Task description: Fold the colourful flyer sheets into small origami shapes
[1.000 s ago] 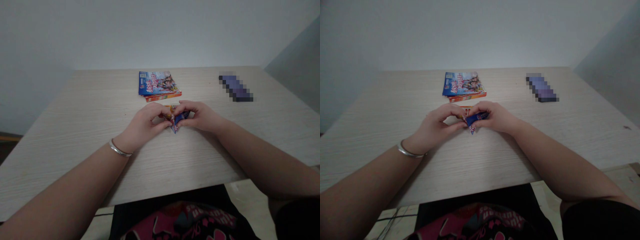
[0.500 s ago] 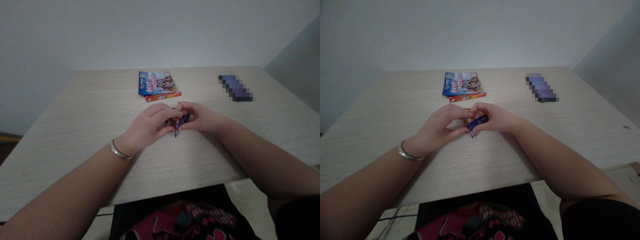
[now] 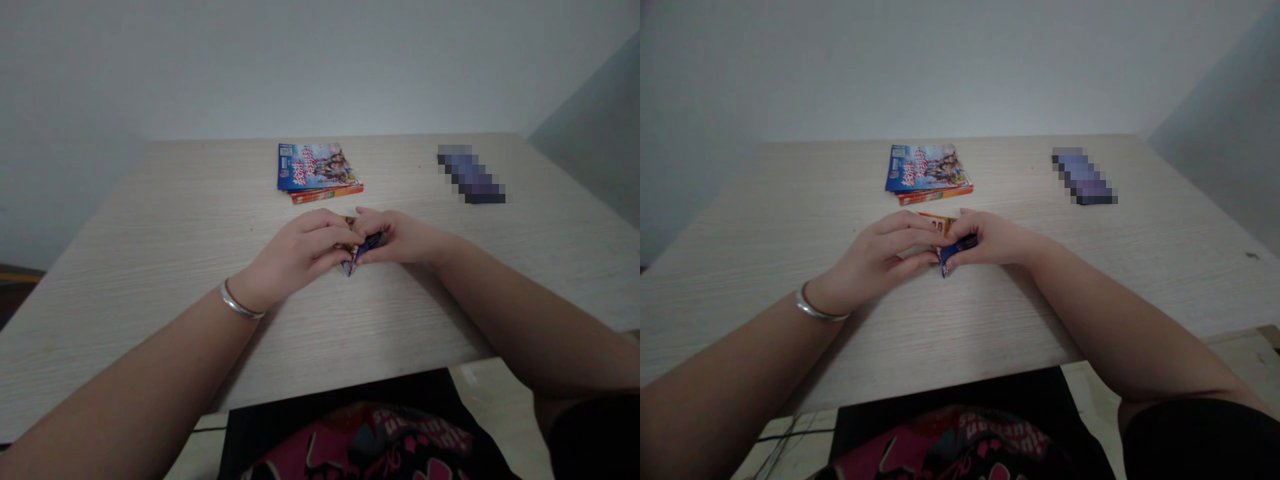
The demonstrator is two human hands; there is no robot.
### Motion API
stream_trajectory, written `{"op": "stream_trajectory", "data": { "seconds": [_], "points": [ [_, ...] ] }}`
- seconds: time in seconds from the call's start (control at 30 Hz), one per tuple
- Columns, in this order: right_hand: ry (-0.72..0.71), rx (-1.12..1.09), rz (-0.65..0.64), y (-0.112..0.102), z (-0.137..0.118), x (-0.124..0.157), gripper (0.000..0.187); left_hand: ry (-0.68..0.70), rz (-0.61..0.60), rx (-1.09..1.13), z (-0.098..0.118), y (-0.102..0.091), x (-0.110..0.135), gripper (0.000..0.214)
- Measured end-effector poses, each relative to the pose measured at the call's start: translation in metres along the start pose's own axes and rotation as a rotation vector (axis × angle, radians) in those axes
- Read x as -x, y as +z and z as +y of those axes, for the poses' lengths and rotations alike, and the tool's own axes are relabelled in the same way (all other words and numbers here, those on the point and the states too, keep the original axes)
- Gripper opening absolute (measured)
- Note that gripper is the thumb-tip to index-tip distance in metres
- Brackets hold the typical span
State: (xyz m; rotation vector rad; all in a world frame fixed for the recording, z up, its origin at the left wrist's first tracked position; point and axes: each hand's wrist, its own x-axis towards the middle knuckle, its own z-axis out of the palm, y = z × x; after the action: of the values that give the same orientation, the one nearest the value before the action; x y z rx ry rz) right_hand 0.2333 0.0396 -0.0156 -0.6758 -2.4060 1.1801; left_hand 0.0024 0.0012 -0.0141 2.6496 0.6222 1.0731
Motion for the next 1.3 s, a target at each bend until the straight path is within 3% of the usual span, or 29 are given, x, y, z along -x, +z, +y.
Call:
{"op": "stream_trajectory", "data": {
  "seconds": [0.17, 0.5, 0.67, 0.87, 1.03, 1.2, 1.3],
  "points": [
    [-0.004, 0.057, 0.016, -0.001, -0.001, -0.001, 0.02, 0.006, -0.004, -0.023, 0.0, 0.0, -0.001, 0.023],
    [-0.146, 0.068, 0.013, -0.004, 0.001, -0.011, 0.028, 0.087, -0.075, -0.256, 0.004, -0.005, -0.008, 0.024],
    [-0.211, 0.161, 0.187, -0.003, 0.003, -0.006, 0.029, 0.051, -0.013, -0.23, 0.005, -0.007, -0.008, 0.014],
    [-0.175, 0.437, 0.55, -0.004, 0.003, 0.007, 0.055, -0.156, 0.239, -0.163, -0.001, -0.004, -0.002, 0.005],
    [-0.178, 0.583, 0.589, 0.005, -0.008, 0.009, 0.039, -0.28, 0.36, -0.09, -0.004, -0.001, -0.001, 0.007],
    [-0.231, 0.673, 0.623, 0.014, -0.013, 0.006, 0.018, -0.199, 0.314, -0.096, -0.003, -0.001, -0.002, 0.007],
    [-0.256, 0.675, 0.642, 0.016, -0.012, 0.004, 0.015, -0.197, 0.276, -0.094, -0.002, -0.002, -0.003, 0.005]
  ]
}}
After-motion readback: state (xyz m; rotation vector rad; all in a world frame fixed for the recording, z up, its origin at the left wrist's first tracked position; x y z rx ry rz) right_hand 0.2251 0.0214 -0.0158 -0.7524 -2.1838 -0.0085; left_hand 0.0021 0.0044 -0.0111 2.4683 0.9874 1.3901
